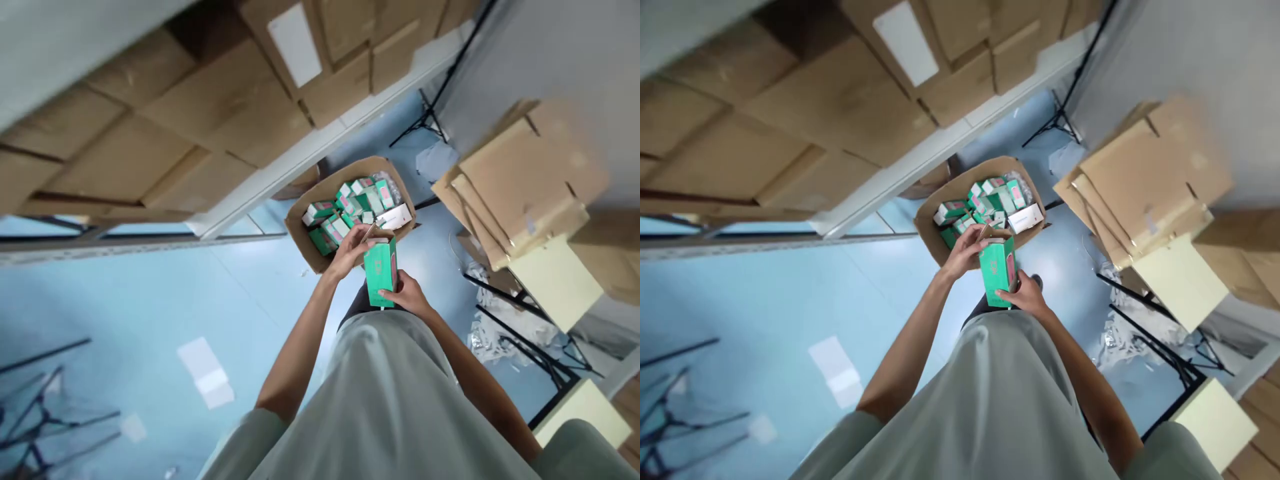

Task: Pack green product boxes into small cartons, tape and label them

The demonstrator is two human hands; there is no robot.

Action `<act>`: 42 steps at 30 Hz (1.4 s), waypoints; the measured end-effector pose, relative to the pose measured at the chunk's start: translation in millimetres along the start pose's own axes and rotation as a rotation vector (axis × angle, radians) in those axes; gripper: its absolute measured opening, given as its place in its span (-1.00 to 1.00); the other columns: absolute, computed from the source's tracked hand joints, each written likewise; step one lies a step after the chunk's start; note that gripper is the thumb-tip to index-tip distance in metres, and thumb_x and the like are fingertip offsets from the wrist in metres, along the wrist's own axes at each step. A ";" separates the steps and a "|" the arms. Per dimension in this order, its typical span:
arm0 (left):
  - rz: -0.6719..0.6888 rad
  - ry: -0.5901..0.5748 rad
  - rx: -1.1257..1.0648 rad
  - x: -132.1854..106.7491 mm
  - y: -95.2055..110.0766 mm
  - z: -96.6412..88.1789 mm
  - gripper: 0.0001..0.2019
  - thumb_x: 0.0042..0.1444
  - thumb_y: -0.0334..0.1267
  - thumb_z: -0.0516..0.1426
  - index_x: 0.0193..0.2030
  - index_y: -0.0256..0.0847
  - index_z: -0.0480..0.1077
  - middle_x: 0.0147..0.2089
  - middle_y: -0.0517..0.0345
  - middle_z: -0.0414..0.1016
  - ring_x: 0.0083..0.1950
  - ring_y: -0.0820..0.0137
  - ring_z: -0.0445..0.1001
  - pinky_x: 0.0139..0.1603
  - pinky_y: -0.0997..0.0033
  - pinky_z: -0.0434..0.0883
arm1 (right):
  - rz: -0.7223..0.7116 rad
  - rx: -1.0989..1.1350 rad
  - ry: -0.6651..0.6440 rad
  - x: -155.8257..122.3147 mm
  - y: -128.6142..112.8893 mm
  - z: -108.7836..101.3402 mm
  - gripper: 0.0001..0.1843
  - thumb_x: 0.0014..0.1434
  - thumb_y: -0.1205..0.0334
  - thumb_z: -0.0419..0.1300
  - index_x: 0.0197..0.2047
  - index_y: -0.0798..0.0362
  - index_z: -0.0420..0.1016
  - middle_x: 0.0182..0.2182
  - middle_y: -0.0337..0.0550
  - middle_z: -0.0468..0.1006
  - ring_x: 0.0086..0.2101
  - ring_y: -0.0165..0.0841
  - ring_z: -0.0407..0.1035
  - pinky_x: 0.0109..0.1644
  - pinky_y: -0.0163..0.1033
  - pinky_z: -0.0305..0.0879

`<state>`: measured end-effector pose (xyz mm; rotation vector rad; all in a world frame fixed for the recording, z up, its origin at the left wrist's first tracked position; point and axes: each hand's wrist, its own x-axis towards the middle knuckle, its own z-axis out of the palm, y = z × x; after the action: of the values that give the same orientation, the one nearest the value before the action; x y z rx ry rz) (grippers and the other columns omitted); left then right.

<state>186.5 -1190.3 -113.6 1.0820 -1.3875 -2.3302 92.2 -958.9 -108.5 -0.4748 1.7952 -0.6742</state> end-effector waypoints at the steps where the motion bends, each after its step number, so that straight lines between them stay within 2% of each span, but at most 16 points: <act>1: 0.031 -0.026 0.026 -4.8 12.7 22.3 -0.45 0.07 0.24 0.50 0.03 -0.05 0.56 0.20 0.05 0.69 0.32 0.06 0.62 0.36 0.11 0.49 | 0.013 0.023 0.038 -19.3 2.3 -12.1 -0.43 0.05 -0.23 0.53 -0.08 -0.09 0.46 -0.35 -0.33 0.59 -0.31 -0.27 0.47 -0.23 -0.24 0.37; 4: 0.124 -0.143 0.113 -21.6 49.5 98.2 -0.52 0.24 0.28 0.40 0.06 -0.01 0.59 0.33 0.01 0.65 0.42 0.07 0.58 0.44 0.08 0.45 | 0.024 0.110 0.155 -80.0 15.8 -44.4 -0.39 -0.03 -0.22 0.58 -0.09 -0.08 0.47 -0.36 -0.33 0.59 -0.33 -0.29 0.43 -0.26 -0.24 0.32; 7: 0.190 -0.365 0.246 -47.5 72.7 182.1 -0.56 0.31 0.25 0.38 0.07 -0.03 0.68 0.36 -0.06 0.66 0.46 0.07 0.55 0.51 0.05 0.42 | -0.045 0.246 0.264 -145.9 41.6 -68.4 -0.35 -0.04 -0.21 0.57 -0.02 -0.04 0.52 -0.35 -0.34 0.57 -0.35 -0.33 0.38 -0.27 -0.26 0.28; 9: 0.216 -0.559 0.351 -69.5 73.9 238.7 -0.56 0.28 0.25 0.40 0.01 -0.06 0.72 0.29 -0.12 0.69 0.41 0.04 0.58 0.49 0.02 0.45 | -0.083 0.334 0.329 -193.4 66.5 -79.7 -0.33 -0.04 -0.21 0.56 0.01 -0.02 0.54 -0.41 -0.39 0.50 -0.39 -0.36 0.32 -0.31 -0.28 0.22; 11: 0.218 -0.739 0.451 -93.6 63.1 294.8 -0.55 0.23 0.26 0.43 -0.02 -0.07 0.75 0.24 -0.13 0.70 0.35 0.04 0.62 0.44 0.02 0.49 | -0.094 0.435 0.397 -242.8 96.9 -87.5 -0.32 -0.04 -0.21 0.56 0.03 -0.01 0.57 -0.43 -0.40 0.48 -0.42 -0.38 0.27 -0.34 -0.28 0.18; 15: 0.183 -0.958 0.558 -146.4 17.1 406.3 -0.49 0.20 0.34 0.40 -0.03 -0.06 0.74 0.22 -0.12 0.71 0.29 0.03 0.64 0.29 0.07 0.55 | -0.096 0.631 0.562 -339.8 167.1 -95.4 -0.25 -0.03 -0.21 0.57 0.12 0.01 0.58 -0.34 -0.35 0.55 -0.40 -0.39 0.27 -0.35 -0.31 0.17; 18: 0.185 -1.079 0.581 -190.6 -25.8 486.2 -0.49 0.27 0.37 0.33 -0.12 -0.07 0.73 0.15 -0.11 0.74 0.22 0.03 0.65 0.27 0.07 0.53 | -0.080 0.693 0.696 -404.0 218.7 -95.9 -0.27 -0.02 -0.19 0.57 0.13 0.01 0.60 -0.36 -0.37 0.52 -0.40 -0.40 0.25 -0.36 -0.33 0.14; 21: 0.203 -1.160 0.608 -235.3 -68.4 556.8 -0.52 0.31 0.32 0.30 -0.22 -0.07 0.71 0.04 -0.08 0.75 0.15 0.05 0.65 0.30 0.05 0.51 | -0.045 0.746 0.825 -456.1 262.9 -93.3 -0.31 0.00 -0.18 0.57 0.10 0.00 0.62 -0.39 -0.39 0.49 -0.41 -0.40 0.25 -0.36 -0.33 0.12; 23: 0.221 -1.214 0.636 -261.5 -94.7 596.9 -0.54 0.32 0.30 0.29 -0.25 -0.06 0.70 0.01 -0.06 0.76 0.11 0.07 0.65 0.29 0.06 0.51 | -0.007 0.776 0.909 -482.7 287.9 -90.8 -0.35 0.00 -0.17 0.58 0.06 -0.01 0.63 -0.41 -0.39 0.47 -0.41 -0.39 0.26 -0.35 -0.32 0.13; 27: 0.202 -1.382 0.740 -296.3 -140.2 664.0 -0.55 0.30 0.29 0.30 -0.25 -0.07 0.72 -0.03 -0.04 0.79 0.06 0.07 0.69 0.23 0.08 0.55 | 0.037 0.874 1.035 -516.2 328.9 -87.0 -0.40 0.00 -0.18 0.59 -0.01 -0.03 0.64 -0.44 -0.41 0.45 -0.42 -0.40 0.26 -0.34 -0.32 0.15; 30: 0.140 -1.497 0.835 -309.4 -171.8 709.3 -0.53 0.28 0.31 0.32 -0.20 -0.07 0.76 -0.02 -0.05 0.81 0.10 0.01 0.71 0.23 0.05 0.58 | 0.044 0.984 1.111 -528.2 353.8 -89.2 -0.38 0.01 -0.22 0.58 0.00 -0.02 0.63 -0.42 -0.39 0.49 -0.41 -0.39 0.28 -0.33 -0.32 0.19; 33: 0.062 -1.607 0.855 -317.2 -206.0 755.8 -0.50 0.23 0.34 0.35 -0.18 -0.08 0.77 0.02 -0.07 0.82 0.13 -0.03 0.72 0.23 0.04 0.60 | 0.067 1.068 1.196 -539.0 376.2 -100.1 -0.37 0.07 -0.24 0.55 0.04 -0.01 0.63 -0.37 -0.33 0.54 -0.37 -0.36 0.33 -0.30 -0.30 0.23; 38: -0.099 -1.755 0.827 -329.2 -264.9 845.2 -0.48 0.09 0.32 0.45 -0.14 -0.12 0.75 -0.04 -0.08 0.81 0.04 0.02 0.71 0.15 0.06 0.62 | 0.266 1.039 1.369 -570.5 407.9 -140.1 -0.39 0.07 -0.27 0.53 0.00 -0.02 0.62 -0.38 -0.32 0.52 -0.37 -0.34 0.32 -0.30 -0.26 0.16; 42: -0.187 -1.899 0.793 -343.7 -296.6 921.6 -0.55 0.08 0.26 0.47 -0.18 -0.09 0.75 0.01 -0.07 0.81 0.10 0.01 0.71 0.21 0.05 0.61 | 0.451 1.012 1.480 -592.9 426.0 -182.9 -0.43 0.09 -0.26 0.52 -0.02 -0.05 0.61 -0.42 -0.35 0.47 -0.40 -0.34 0.29 -0.30 -0.25 0.10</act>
<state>-155.1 -238.1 65.3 -1.7596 -2.7154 -2.6563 108.2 -231.2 83.1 1.4218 2.2869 -1.6575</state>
